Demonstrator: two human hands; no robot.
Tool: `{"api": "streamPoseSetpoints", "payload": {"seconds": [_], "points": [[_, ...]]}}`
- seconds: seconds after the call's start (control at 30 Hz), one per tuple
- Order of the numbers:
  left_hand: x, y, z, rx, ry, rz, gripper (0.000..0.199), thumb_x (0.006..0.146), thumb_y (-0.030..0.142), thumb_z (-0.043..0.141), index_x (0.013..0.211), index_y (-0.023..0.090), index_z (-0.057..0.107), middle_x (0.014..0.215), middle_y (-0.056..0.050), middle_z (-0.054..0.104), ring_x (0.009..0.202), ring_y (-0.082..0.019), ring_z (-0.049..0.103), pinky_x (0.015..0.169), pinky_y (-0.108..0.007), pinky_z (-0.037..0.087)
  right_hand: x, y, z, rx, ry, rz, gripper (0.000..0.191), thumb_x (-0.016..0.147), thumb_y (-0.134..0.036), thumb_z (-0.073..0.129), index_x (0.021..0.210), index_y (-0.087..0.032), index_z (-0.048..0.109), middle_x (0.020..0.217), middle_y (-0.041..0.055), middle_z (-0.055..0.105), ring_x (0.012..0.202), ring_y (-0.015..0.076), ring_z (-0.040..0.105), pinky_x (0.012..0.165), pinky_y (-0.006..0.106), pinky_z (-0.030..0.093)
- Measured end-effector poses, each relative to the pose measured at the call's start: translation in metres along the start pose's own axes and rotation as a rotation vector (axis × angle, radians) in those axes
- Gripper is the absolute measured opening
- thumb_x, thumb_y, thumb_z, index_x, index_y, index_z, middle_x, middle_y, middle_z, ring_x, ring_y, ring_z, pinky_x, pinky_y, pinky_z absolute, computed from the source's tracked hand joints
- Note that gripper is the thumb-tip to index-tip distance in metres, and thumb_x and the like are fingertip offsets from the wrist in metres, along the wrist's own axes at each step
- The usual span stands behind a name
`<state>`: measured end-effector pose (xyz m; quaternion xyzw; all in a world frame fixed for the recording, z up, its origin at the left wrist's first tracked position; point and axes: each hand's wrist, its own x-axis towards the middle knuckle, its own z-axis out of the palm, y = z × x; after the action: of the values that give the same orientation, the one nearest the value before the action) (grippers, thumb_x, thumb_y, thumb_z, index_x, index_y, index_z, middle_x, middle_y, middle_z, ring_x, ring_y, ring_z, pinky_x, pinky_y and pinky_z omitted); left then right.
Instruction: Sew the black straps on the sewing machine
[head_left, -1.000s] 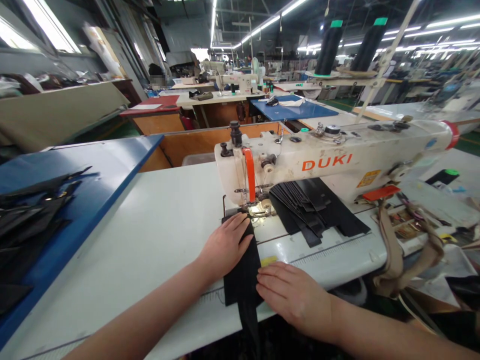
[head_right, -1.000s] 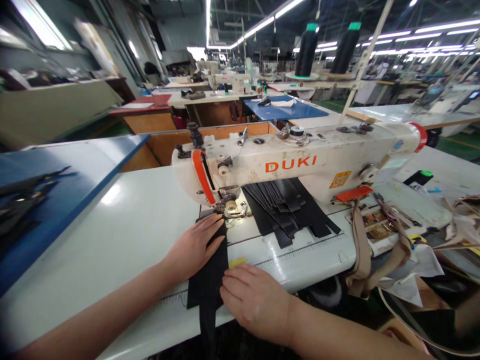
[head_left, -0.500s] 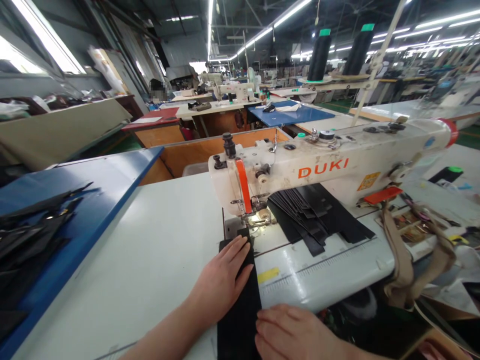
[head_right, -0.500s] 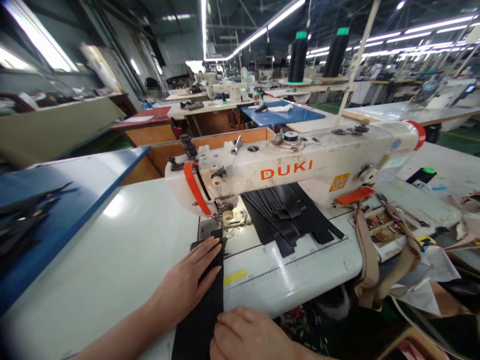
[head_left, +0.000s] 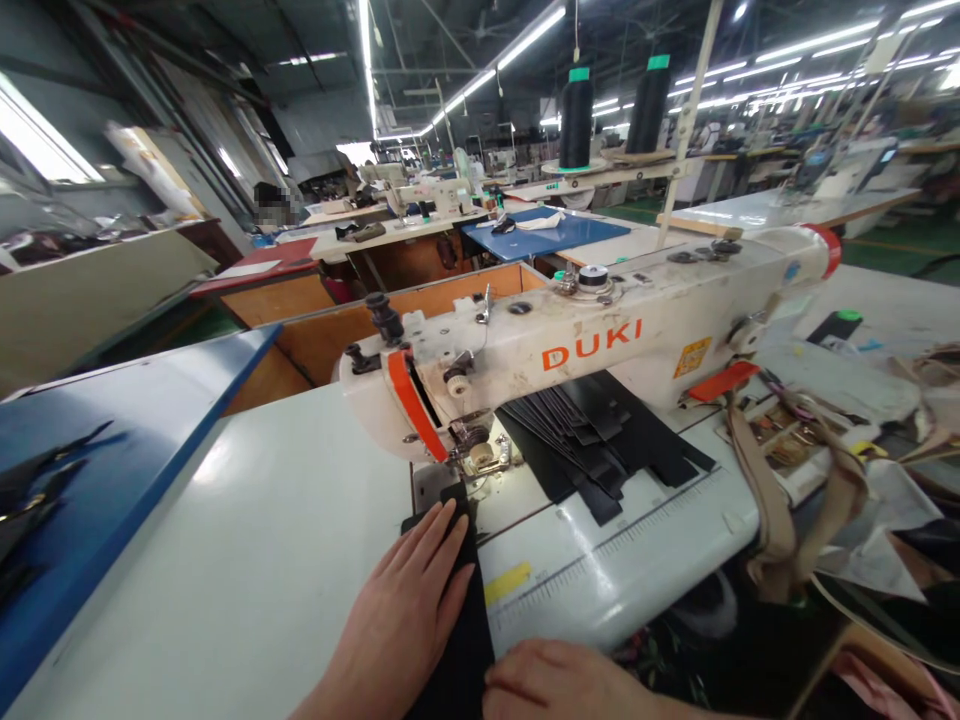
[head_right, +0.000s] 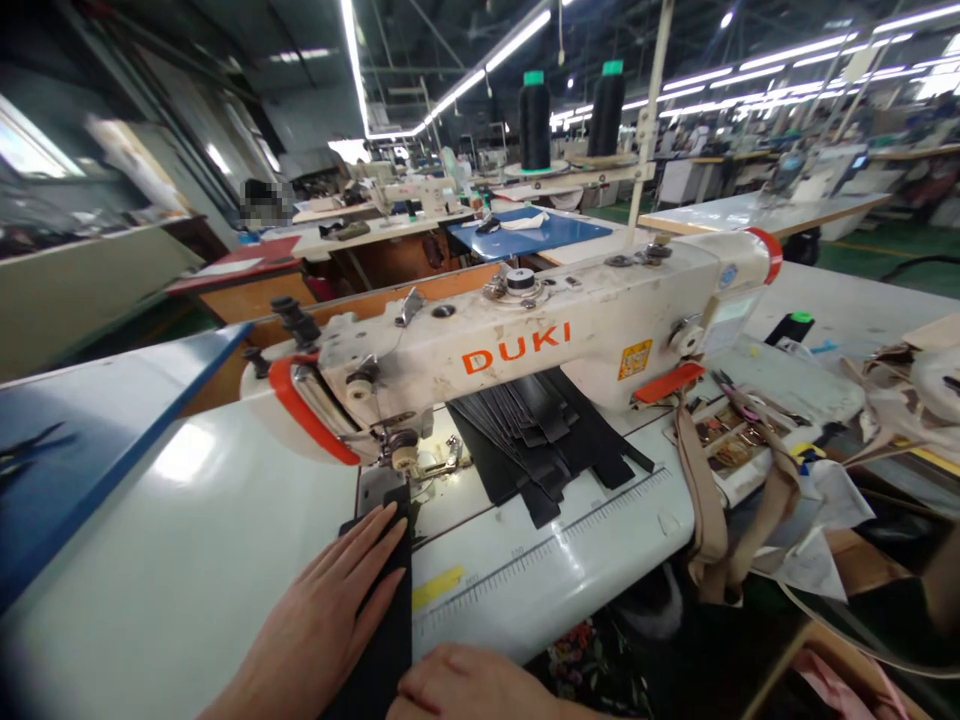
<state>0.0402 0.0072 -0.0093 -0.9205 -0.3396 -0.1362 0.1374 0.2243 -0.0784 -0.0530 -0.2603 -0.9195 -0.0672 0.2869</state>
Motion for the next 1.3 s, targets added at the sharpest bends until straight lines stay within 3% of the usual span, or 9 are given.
{"api": "streamPoseSetpoints", "payload": {"seconds": [0.1,0.23,0.4,0.5,0.7,0.87,1.1,1.3], "points": [[-0.001,-0.001,0.003,-0.005,0.022,0.002,0.042,0.099,0.036,0.036,0.124,0.010,0.057,0.129,-0.016,0.060,0.115,-0.029,0.061,0.089,-0.044,0.057,0.006,0.003,-0.004,-0.022,0.050,0.001,0.011,0.096,-0.023,0.053,0.087,-0.020,0.059,0.071,-0.0048,0.058,0.068,0.0130,0.054,0.057,0.024,0.045],[-0.002,-0.002,0.004,-0.032,0.031,-0.006,0.043,0.099,0.038,0.035,0.128,0.011,0.053,0.129,-0.016,0.061,0.114,-0.029,0.062,0.089,-0.043,0.057,0.012,0.008,-0.010,-0.053,0.091,0.017,0.020,0.098,-0.018,0.045,0.087,-0.018,0.061,0.076,-0.0026,0.062,0.073,0.0147,0.056,0.073,0.027,0.048],[-0.004,-0.005,0.007,-0.059,0.020,0.018,0.044,0.098,0.038,0.036,0.132,0.013,0.050,0.133,-0.016,0.058,0.118,-0.029,0.059,0.091,-0.043,0.055,0.012,0.016,-0.014,-0.053,0.005,0.095,0.020,0.098,-0.030,0.045,0.098,-0.016,0.060,0.097,0.0040,0.065,0.096,0.0210,0.057,0.089,0.035,0.045],[-0.006,-0.007,0.009,-0.049,0.028,0.024,0.045,0.099,0.038,0.036,0.132,0.011,0.050,0.133,-0.016,0.057,0.120,-0.029,0.058,0.091,-0.043,0.055,0.010,0.019,-0.017,-0.028,-0.063,0.095,0.032,0.095,-0.043,0.051,0.107,-0.015,0.058,0.109,0.0076,0.062,0.108,0.0241,0.052,0.094,0.037,0.044],[-0.007,-0.006,0.010,-0.120,0.008,-0.010,0.045,0.099,0.039,0.038,0.135,0.014,0.049,0.138,-0.014,0.054,0.124,-0.028,0.054,0.096,-0.041,0.053,0.010,0.022,-0.023,0.053,-0.186,0.096,0.045,0.084,-0.045,0.065,0.113,-0.011,0.057,0.115,0.0110,0.060,0.110,0.0246,0.050,0.100,0.034,0.040],[-0.004,-0.002,0.007,-0.093,0.011,-0.010,0.043,0.099,0.036,0.036,0.131,0.013,0.053,0.136,-0.014,0.056,0.123,-0.027,0.055,0.096,-0.040,0.053,0.010,0.022,-0.022,0.099,-0.198,0.120,0.042,0.083,-0.041,0.065,0.112,-0.012,0.058,0.115,0.0106,0.061,0.110,0.0246,0.050,0.103,0.034,0.037],[-0.006,-0.001,0.007,-0.132,-0.025,-0.036,0.042,0.098,0.033,0.038,0.130,0.011,0.055,0.137,-0.015,0.054,0.126,-0.028,0.052,0.098,-0.040,0.051,0.025,0.026,-0.038,0.129,-0.248,0.191,0.037,0.087,-0.035,0.063,0.114,-0.010,0.059,0.119,0.0123,0.061,0.112,0.0232,0.051,0.102,0.033,0.038],[-0.005,0.001,0.004,-0.172,-0.054,-0.049,0.040,0.098,0.026,0.038,0.131,0.012,0.054,0.140,-0.014,0.051,0.129,-0.027,0.048,0.100,-0.041,0.050,0.029,0.030,-0.033,0.077,-0.200,0.171,0.025,0.094,-0.023,0.053,0.113,-0.008,0.060,0.114,0.0116,0.063,0.108,0.0220,0.053,0.104,0.033,0.036]]}}
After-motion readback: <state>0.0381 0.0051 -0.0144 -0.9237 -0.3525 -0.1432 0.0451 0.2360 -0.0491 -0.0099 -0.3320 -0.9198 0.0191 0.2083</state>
